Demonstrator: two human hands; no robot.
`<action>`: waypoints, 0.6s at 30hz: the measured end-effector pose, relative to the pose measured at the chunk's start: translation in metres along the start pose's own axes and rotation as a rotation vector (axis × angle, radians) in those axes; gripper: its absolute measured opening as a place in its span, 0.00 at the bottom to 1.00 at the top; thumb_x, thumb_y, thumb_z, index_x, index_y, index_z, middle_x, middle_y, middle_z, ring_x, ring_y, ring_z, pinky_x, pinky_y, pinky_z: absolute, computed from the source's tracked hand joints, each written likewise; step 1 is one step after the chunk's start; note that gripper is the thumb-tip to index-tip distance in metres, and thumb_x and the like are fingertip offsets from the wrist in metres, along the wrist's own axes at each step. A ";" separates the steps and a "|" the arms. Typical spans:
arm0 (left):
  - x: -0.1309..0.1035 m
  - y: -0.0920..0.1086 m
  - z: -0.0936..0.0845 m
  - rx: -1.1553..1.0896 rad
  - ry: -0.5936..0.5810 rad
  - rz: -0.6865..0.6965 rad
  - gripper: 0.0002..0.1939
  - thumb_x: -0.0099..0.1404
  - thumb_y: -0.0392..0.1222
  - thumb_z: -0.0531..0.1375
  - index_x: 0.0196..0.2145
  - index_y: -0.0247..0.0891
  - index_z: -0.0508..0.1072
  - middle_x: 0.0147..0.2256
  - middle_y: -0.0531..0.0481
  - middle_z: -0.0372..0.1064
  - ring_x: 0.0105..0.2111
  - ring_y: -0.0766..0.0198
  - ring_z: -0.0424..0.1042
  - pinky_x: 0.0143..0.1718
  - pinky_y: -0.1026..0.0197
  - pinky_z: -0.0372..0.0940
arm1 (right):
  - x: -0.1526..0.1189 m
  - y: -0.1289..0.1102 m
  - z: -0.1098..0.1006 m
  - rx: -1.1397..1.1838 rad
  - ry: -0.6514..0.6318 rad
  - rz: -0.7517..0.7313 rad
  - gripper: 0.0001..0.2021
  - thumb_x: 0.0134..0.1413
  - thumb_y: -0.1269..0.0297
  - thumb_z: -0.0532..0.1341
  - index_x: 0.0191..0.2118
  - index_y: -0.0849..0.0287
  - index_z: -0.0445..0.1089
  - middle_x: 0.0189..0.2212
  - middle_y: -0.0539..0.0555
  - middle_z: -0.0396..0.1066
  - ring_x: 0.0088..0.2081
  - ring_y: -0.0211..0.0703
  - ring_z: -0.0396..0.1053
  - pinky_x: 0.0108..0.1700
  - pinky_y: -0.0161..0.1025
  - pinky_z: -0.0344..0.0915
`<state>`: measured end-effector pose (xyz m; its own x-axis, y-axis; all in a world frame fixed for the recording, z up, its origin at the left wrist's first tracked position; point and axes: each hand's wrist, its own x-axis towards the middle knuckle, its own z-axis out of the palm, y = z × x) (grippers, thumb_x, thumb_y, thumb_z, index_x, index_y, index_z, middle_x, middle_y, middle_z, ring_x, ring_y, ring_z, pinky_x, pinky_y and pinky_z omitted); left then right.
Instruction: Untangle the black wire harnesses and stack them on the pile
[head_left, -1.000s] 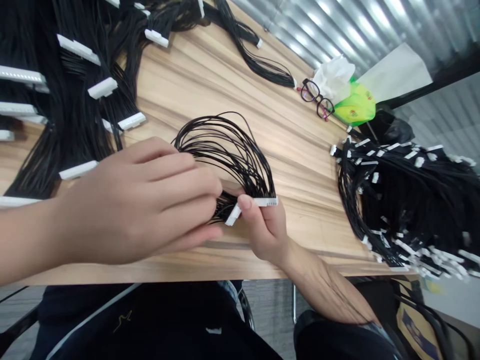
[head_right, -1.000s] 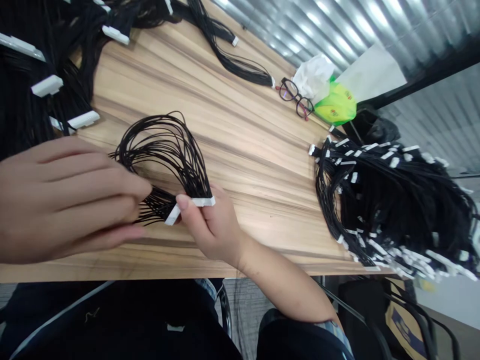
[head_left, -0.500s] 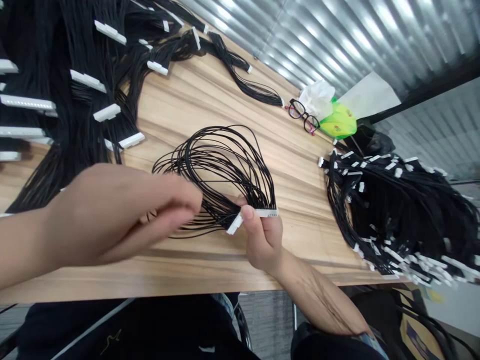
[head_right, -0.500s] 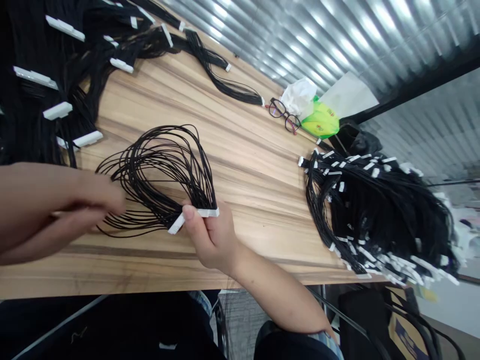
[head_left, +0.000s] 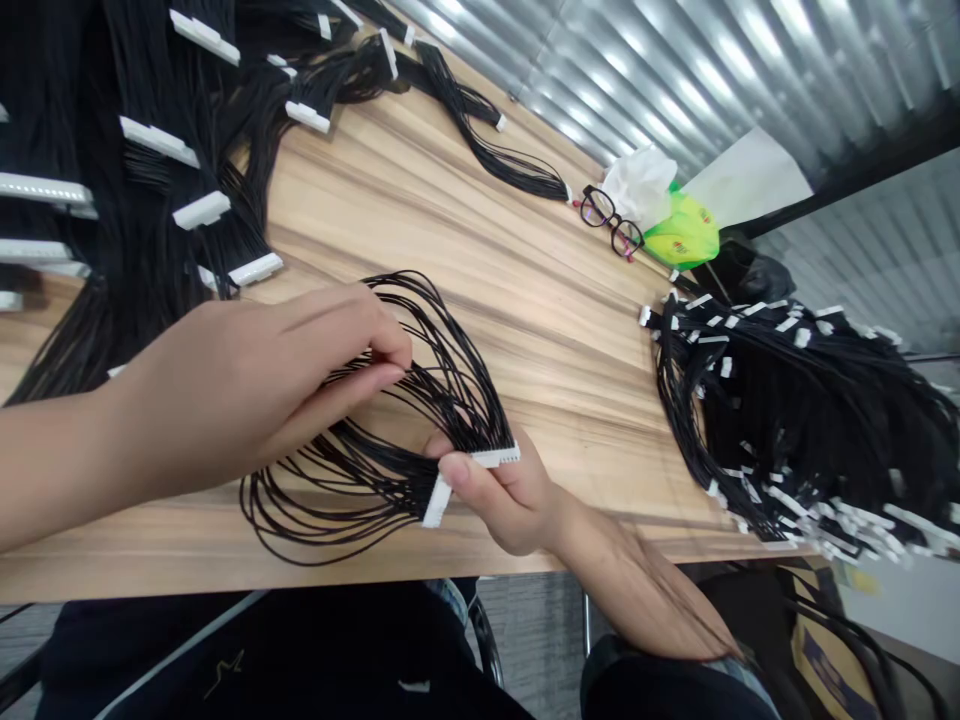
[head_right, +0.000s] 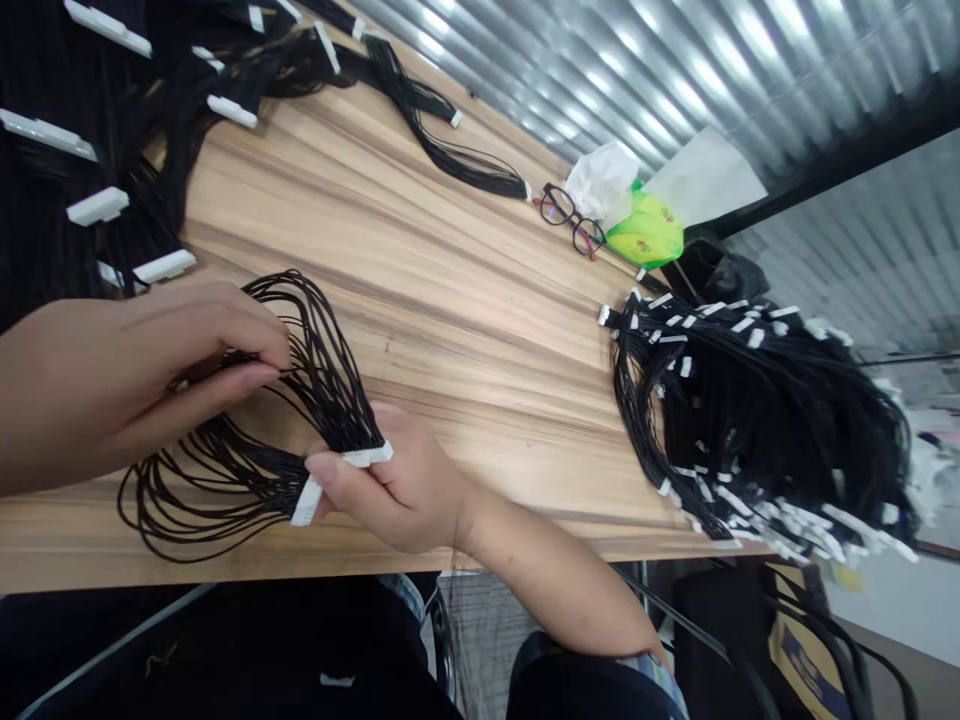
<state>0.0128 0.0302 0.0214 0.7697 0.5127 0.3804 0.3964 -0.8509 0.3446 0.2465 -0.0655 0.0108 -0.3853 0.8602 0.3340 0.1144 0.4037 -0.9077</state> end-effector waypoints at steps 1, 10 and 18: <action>-0.001 0.000 0.001 0.023 -0.003 0.008 0.13 0.84 0.44 0.47 0.50 0.42 0.70 0.43 0.58 0.76 0.35 0.73 0.75 0.30 0.71 0.61 | 0.000 0.000 0.000 0.016 -0.010 0.004 0.19 0.76 0.63 0.54 0.29 0.52 0.71 0.26 0.45 0.76 0.30 0.36 0.74 0.37 0.36 0.74; -0.003 -0.004 0.006 0.061 0.044 0.170 0.15 0.83 0.40 0.47 0.55 0.48 0.71 0.52 0.59 0.78 0.33 0.74 0.76 0.24 0.68 0.60 | -0.002 0.005 0.000 0.050 -0.037 0.018 0.19 0.75 0.65 0.54 0.29 0.52 0.73 0.28 0.47 0.78 0.32 0.37 0.75 0.38 0.37 0.75; -0.008 0.002 0.004 0.083 0.116 0.119 0.12 0.82 0.43 0.53 0.59 0.48 0.70 0.51 0.59 0.78 0.41 0.72 0.78 0.29 0.65 0.63 | -0.005 0.003 0.002 -0.037 0.013 0.160 0.26 0.77 0.51 0.50 0.28 0.52 0.73 0.25 0.50 0.76 0.30 0.41 0.75 0.37 0.40 0.77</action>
<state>0.0100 0.0238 0.0155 0.7525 0.4133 0.5127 0.3493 -0.9105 0.2214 0.2464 -0.0692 0.0060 -0.3473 0.9185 0.1891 0.2076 0.2720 -0.9396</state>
